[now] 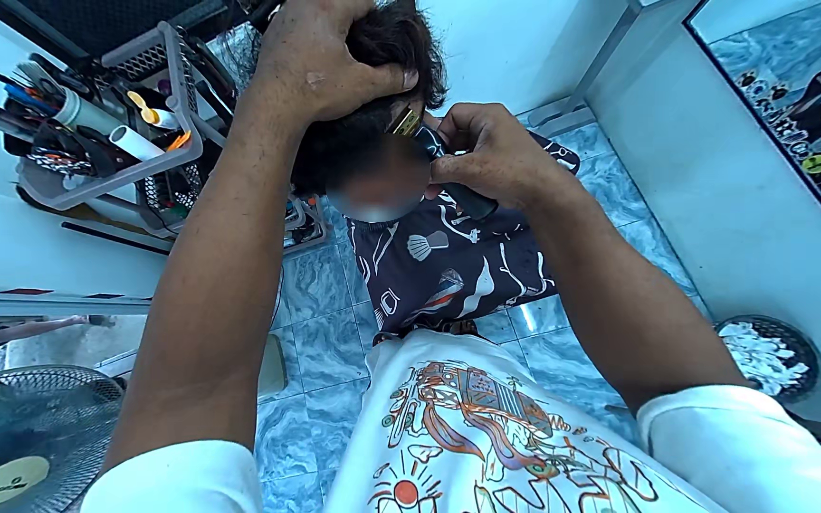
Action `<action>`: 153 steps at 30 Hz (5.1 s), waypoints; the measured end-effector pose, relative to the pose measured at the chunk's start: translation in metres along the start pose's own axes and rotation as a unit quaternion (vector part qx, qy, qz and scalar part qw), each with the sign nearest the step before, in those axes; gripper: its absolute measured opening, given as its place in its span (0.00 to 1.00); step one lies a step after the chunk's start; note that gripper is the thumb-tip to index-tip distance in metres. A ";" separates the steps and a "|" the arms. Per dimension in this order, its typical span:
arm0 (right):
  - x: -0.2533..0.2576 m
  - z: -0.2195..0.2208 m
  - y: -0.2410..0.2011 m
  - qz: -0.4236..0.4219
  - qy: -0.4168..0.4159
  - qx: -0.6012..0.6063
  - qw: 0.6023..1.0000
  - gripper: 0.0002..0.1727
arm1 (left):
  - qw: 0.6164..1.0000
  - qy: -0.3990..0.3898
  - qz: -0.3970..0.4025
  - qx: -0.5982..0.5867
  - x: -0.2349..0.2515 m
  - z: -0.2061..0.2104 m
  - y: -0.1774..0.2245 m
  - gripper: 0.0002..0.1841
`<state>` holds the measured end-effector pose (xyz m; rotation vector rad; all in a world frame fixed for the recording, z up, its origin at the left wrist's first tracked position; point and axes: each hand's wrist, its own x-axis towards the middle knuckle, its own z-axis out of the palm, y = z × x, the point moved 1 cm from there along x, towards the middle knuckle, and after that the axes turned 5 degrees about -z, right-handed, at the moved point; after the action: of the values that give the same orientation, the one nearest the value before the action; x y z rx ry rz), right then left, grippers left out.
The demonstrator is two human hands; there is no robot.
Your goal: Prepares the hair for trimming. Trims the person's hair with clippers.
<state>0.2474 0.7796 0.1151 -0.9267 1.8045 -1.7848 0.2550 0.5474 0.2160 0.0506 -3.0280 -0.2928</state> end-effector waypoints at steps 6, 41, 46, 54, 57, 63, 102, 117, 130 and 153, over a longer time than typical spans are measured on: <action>-0.001 0.000 0.000 0.007 0.005 -0.007 1.000 0.17 | 1.000 0.003 0.005 0.001 -0.001 0.000 0.000 0.41; 0.001 -0.001 0.001 -0.006 -0.006 -0.032 0.999 0.17 | 1.000 0.004 0.003 0.001 0.003 0.000 -0.002 0.39; 0.002 -0.001 0.000 -0.001 -0.003 -0.026 1.000 0.18 | 1.000 0.003 0.009 0.003 0.003 0.001 -0.002 0.40; 0.001 -0.001 0.001 -0.006 -0.002 -0.025 1.000 0.17 | 1.000 0.004 0.005 0.003 0.003 0.001 -0.003 0.41; 0.003 -0.001 0.000 -0.003 -0.004 -0.031 1.000 0.17 | 1.000 0.004 0.011 -0.003 0.004 0.001 -0.003 0.40; 0.002 -0.001 0.001 -0.009 0.000 -0.030 1.000 0.17 | 1.000 -0.002 0.008 0.000 0.004 0.001 -0.003 0.40; 0.003 -0.002 -0.001 -0.008 -0.010 -0.048 0.999 0.18 | 1.000 -0.003 0.007 0.003 0.002 0.000 -0.001 0.41; 0.003 -0.002 0.000 -0.003 -0.014 -0.039 0.999 0.17 | 1.000 0.002 0.018 -0.004 0.003 0.001 -0.003 0.40; 0.003 -0.003 0.001 -0.012 -0.015 -0.061 0.998 0.17 | 1.000 0.001 0.005 -0.010 0.001 0.000 -0.002 0.41; 0.003 -0.001 0.000 -0.014 -0.018 -0.062 0.998 0.17 | 1.000 0.000 0.004 -0.017 -0.001 0.000 0.000 0.39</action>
<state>0.2443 0.7784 0.1155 -1.0298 1.9055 -1.6782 0.2562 0.5476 0.2162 0.0367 -3.0211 -0.3430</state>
